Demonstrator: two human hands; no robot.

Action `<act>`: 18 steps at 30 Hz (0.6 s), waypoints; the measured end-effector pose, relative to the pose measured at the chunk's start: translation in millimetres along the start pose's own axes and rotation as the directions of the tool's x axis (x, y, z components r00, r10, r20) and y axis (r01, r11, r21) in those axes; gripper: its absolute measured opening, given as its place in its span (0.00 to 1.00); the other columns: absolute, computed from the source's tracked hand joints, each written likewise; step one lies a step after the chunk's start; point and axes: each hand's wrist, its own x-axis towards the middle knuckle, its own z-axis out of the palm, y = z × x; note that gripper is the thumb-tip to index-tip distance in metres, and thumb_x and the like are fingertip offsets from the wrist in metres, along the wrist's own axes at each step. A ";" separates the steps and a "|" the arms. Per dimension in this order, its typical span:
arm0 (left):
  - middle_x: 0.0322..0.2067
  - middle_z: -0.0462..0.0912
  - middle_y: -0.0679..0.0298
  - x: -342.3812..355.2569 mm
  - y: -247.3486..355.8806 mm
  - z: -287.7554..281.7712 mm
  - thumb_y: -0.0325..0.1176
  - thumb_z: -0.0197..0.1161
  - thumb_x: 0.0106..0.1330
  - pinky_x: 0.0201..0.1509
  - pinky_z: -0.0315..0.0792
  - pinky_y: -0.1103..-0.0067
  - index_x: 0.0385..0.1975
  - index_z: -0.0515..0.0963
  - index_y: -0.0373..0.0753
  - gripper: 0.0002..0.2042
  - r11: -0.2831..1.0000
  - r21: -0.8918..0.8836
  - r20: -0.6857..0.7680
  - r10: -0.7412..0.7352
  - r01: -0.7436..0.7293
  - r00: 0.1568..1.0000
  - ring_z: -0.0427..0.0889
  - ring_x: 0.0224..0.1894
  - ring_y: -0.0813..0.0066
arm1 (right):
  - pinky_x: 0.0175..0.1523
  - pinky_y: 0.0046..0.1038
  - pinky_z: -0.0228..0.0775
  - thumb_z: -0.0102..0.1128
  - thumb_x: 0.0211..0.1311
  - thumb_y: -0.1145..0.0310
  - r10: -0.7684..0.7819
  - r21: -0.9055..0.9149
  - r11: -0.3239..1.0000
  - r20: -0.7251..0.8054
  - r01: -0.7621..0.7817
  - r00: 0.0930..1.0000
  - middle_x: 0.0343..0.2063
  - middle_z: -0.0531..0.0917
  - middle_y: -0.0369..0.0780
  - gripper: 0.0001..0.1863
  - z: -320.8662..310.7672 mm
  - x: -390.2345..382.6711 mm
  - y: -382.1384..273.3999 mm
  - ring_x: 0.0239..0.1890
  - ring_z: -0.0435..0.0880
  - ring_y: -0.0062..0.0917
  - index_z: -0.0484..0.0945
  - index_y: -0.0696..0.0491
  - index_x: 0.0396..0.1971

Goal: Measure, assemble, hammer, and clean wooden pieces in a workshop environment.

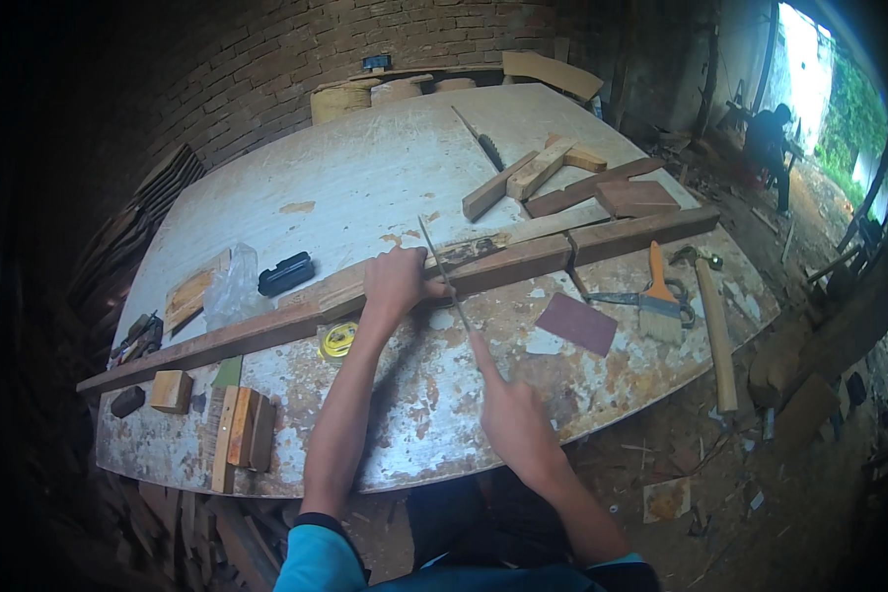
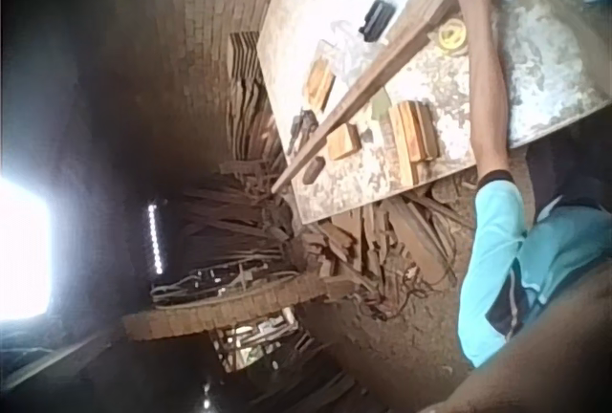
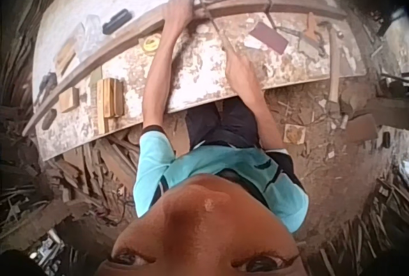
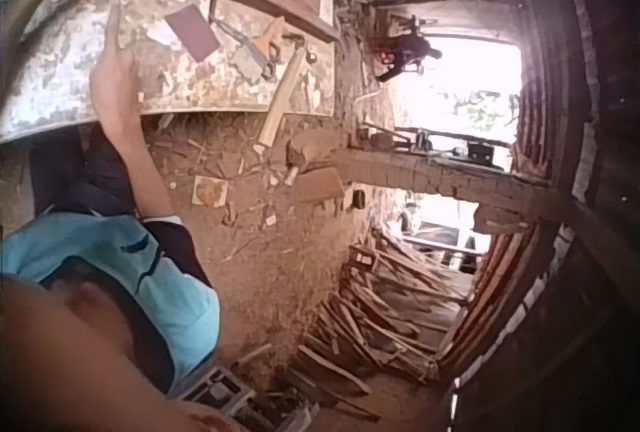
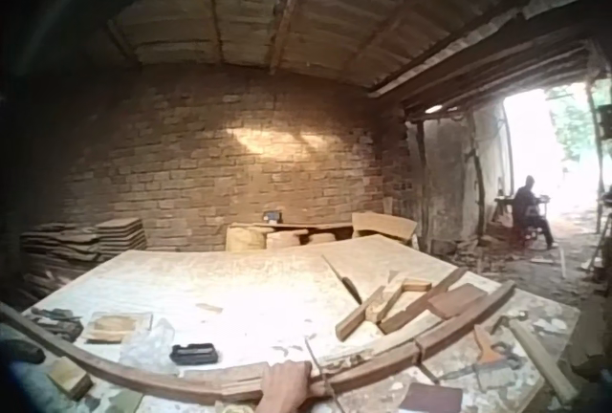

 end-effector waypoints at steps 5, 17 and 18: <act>0.21 0.80 0.55 7.1 8.4 2.4 0.55 0.71 0.37 0.30 0.73 0.67 0.25 0.78 0.39 0.25 0.998 0.007 -0.045 0.064 -0.064 0.997 0.82 0.28 0.57 | 0.36 0.46 0.70 0.44 0.51 0.83 -0.122 0.103 0.986 -0.103 0.133 0.987 0.22 0.77 0.58 0.38 -2.2 107.2 8.0 0.28 0.79 0.52 0.52 0.49 0.66; 0.22 0.81 0.55 -2.0 9.9 -0.5 0.49 0.74 0.37 0.31 0.73 0.68 0.23 0.79 0.38 0.21 1.000 0.006 -0.055 0.028 -0.028 0.998 0.83 0.29 0.59 | 0.32 0.48 0.66 0.45 0.56 0.80 0.014 0.060 0.998 -0.073 -0.009 0.997 0.16 0.75 0.55 0.38 17.4 70.0 1.9 0.24 0.79 0.50 0.46 0.43 0.67; 0.22 0.81 0.55 -3.2 9.1 -0.9 0.49 0.74 0.37 0.31 0.73 0.68 0.23 0.79 0.38 0.21 1.000 0.004 -0.049 0.027 -0.027 0.998 0.83 0.29 0.59 | 0.32 0.48 0.66 0.45 0.56 0.79 0.012 0.057 0.998 -0.074 -0.008 0.997 0.16 0.75 0.54 0.38 18.8 70.2 1.7 0.24 0.79 0.50 0.47 0.43 0.67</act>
